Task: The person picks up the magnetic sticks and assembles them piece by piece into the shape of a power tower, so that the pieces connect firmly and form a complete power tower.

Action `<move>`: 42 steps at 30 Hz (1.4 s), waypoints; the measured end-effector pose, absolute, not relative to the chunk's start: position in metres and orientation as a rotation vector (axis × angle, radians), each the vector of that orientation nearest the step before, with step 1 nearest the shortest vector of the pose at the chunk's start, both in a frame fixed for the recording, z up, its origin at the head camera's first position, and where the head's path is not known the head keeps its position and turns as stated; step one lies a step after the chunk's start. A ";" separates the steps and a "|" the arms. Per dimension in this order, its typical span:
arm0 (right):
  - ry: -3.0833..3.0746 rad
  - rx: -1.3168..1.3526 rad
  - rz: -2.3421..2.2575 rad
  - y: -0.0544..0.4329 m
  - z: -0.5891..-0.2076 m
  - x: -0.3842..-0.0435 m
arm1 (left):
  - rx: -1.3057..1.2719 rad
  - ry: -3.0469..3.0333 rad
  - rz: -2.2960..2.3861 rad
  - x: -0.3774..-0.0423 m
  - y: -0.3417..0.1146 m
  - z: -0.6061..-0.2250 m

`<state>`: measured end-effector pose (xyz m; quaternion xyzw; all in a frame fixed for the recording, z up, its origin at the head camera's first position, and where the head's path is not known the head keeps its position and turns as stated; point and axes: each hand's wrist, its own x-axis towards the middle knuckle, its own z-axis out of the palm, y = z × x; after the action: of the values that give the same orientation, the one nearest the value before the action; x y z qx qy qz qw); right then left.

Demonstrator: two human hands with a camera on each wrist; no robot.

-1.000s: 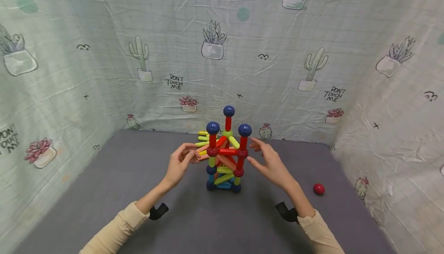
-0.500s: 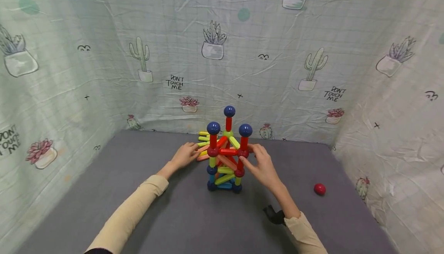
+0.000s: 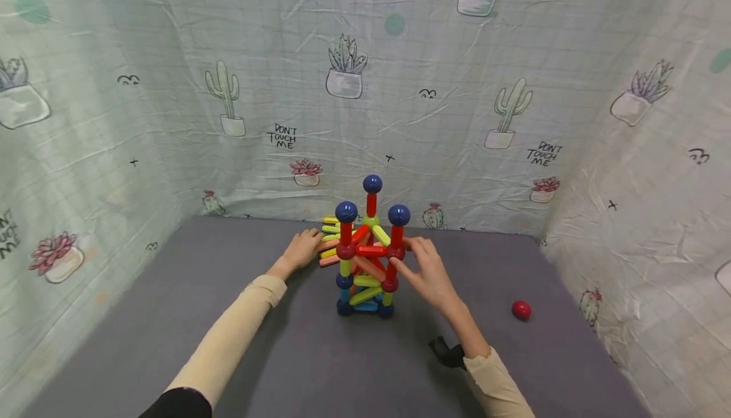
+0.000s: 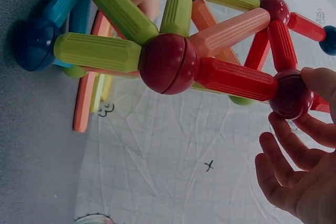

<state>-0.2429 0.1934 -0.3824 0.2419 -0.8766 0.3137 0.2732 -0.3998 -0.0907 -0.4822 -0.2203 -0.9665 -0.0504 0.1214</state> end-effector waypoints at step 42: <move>-2.434 0.643 0.893 0.194 -0.380 -0.246 | -0.645 -2.659 -0.207 -0.395 -0.120 -0.443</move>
<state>-0.2459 0.1937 -0.3797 0.2342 -0.8861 0.3251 0.2330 -0.3946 -0.1197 -0.4428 -0.2305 -0.9500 -0.0738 0.1975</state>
